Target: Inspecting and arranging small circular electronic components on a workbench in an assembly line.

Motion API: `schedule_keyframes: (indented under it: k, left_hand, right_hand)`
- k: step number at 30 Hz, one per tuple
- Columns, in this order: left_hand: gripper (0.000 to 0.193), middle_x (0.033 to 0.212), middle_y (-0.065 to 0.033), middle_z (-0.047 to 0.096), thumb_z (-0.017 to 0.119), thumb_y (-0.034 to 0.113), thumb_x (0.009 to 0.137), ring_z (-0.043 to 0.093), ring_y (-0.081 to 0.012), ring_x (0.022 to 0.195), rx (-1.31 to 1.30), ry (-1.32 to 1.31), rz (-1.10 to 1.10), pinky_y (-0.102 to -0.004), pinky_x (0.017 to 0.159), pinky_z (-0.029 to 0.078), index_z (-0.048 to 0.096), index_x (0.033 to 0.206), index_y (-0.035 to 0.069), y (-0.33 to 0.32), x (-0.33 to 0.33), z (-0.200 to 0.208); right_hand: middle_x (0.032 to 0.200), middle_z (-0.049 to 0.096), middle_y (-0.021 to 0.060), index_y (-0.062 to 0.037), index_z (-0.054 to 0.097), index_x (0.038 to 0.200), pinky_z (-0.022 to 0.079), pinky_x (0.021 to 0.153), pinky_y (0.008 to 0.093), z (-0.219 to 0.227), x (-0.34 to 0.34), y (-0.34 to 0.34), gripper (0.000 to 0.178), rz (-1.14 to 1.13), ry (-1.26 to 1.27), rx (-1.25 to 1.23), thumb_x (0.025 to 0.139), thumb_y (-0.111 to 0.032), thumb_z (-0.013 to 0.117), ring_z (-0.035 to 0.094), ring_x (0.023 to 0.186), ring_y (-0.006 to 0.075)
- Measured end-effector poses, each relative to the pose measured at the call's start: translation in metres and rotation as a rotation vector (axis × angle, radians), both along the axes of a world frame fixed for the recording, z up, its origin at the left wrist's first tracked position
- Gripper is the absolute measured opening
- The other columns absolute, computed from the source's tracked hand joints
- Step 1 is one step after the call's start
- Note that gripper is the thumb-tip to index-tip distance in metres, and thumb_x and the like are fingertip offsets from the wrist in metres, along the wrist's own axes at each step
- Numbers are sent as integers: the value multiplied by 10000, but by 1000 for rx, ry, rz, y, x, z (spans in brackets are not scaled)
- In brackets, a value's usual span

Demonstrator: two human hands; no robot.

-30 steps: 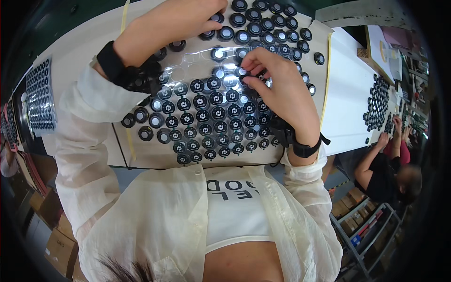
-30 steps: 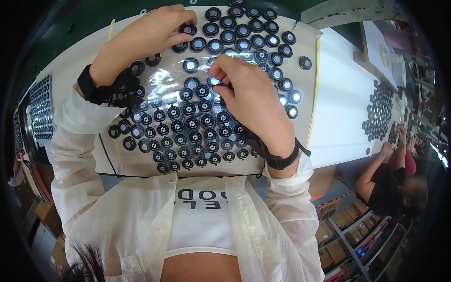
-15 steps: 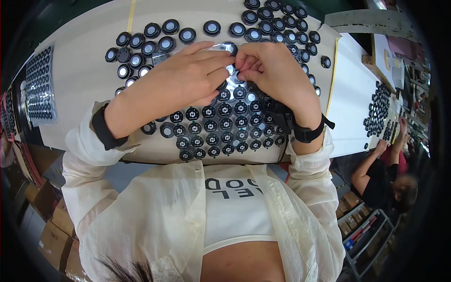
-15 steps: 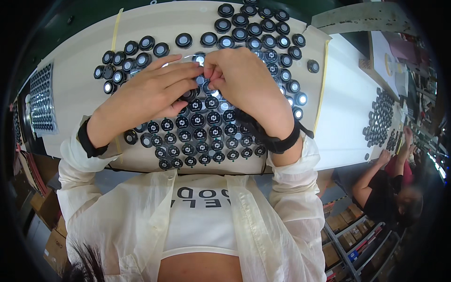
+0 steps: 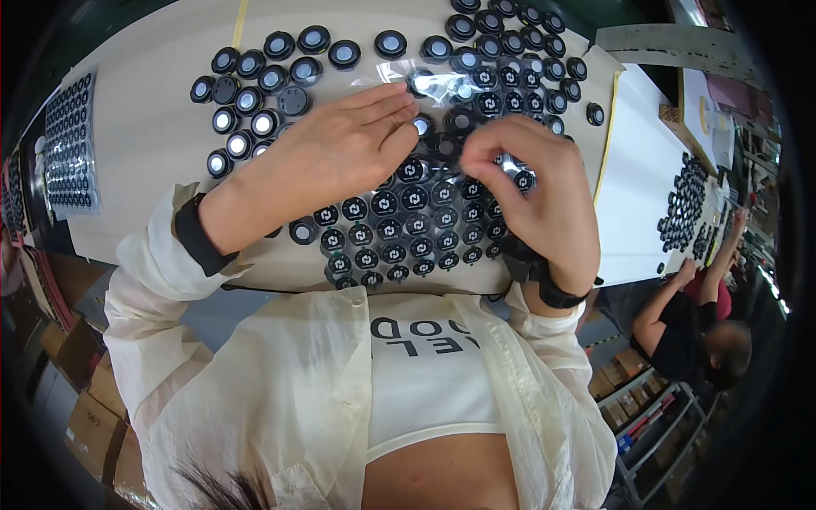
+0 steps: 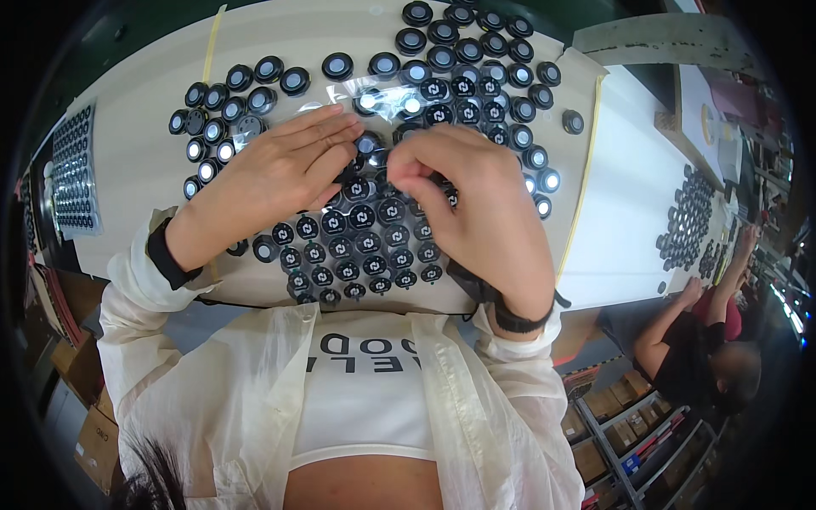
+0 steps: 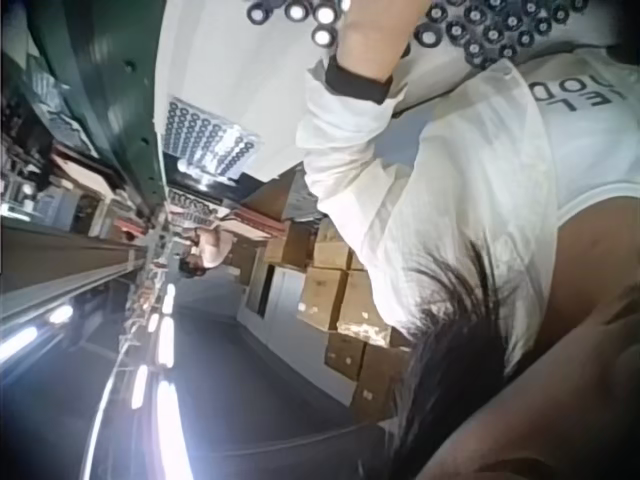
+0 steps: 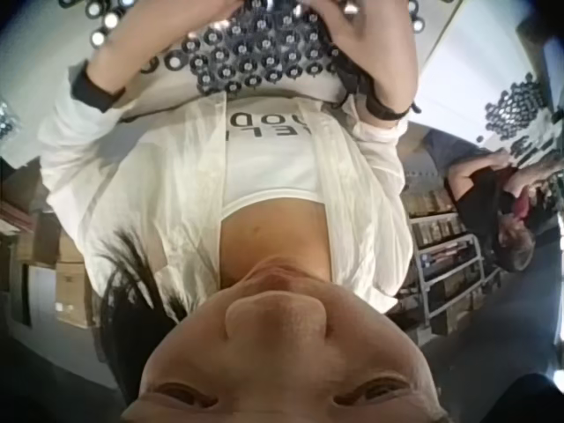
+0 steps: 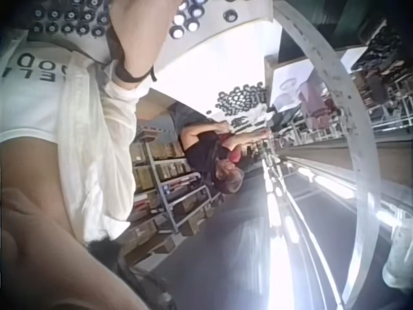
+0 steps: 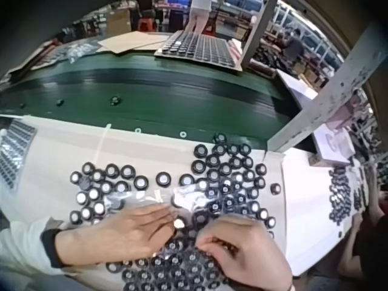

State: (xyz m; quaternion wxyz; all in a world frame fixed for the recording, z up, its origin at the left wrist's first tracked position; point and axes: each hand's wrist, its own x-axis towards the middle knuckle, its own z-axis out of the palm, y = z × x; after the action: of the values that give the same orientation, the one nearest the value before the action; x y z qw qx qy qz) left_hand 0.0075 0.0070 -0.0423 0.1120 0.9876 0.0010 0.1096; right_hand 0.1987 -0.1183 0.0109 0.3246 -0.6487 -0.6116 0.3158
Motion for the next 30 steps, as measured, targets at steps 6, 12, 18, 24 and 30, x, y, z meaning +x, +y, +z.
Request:
schedule_keyframes:
  k: [6,12,18,24,30]
  left_hand:
    - [343,1172,-166,616,709,92,691,559,-270,1166,61,-1,19,-379,1068,405,585,987,-30,-4,1,-2]
    - [337,1157,-163,625,711,95,699,571,-260,1137,-109,-25,39,-408,1060,390,601,1004,3,0,2,14]
    - [310,1389,-164,451,677,152,826,524,-182,1059,-1260,-88,22,-312,857,425,618,1101,20,4,-5,46]
    - [406,1260,-149,533,712,93,779,558,-146,987,-1392,-169,125,-276,855,462,610,1152,-32,-9,0,47]
    - [433,1117,-113,602,734,178,784,606,-162,968,-1583,-80,221,-281,880,477,598,1126,-50,-2,-5,44]
  right_hand:
    - [792,622,96,-4,622,801,450,750,323,30,4,-30,130,-89,159,112,711,26,711,593,773,246]
    - [949,613,132,9,562,919,440,858,340,31,11,-39,186,-368,656,284,787,0,693,579,938,208]
    - [953,626,78,-14,581,940,436,836,265,13,6,-22,164,-463,860,137,816,-34,687,578,931,139]
    - [923,629,61,12,599,933,457,764,237,3,-5,-12,145,-445,820,156,827,-11,694,571,848,108]
    - [942,640,87,0,593,950,452,723,220,1,-3,-13,119,-788,347,561,865,-30,670,579,812,104]
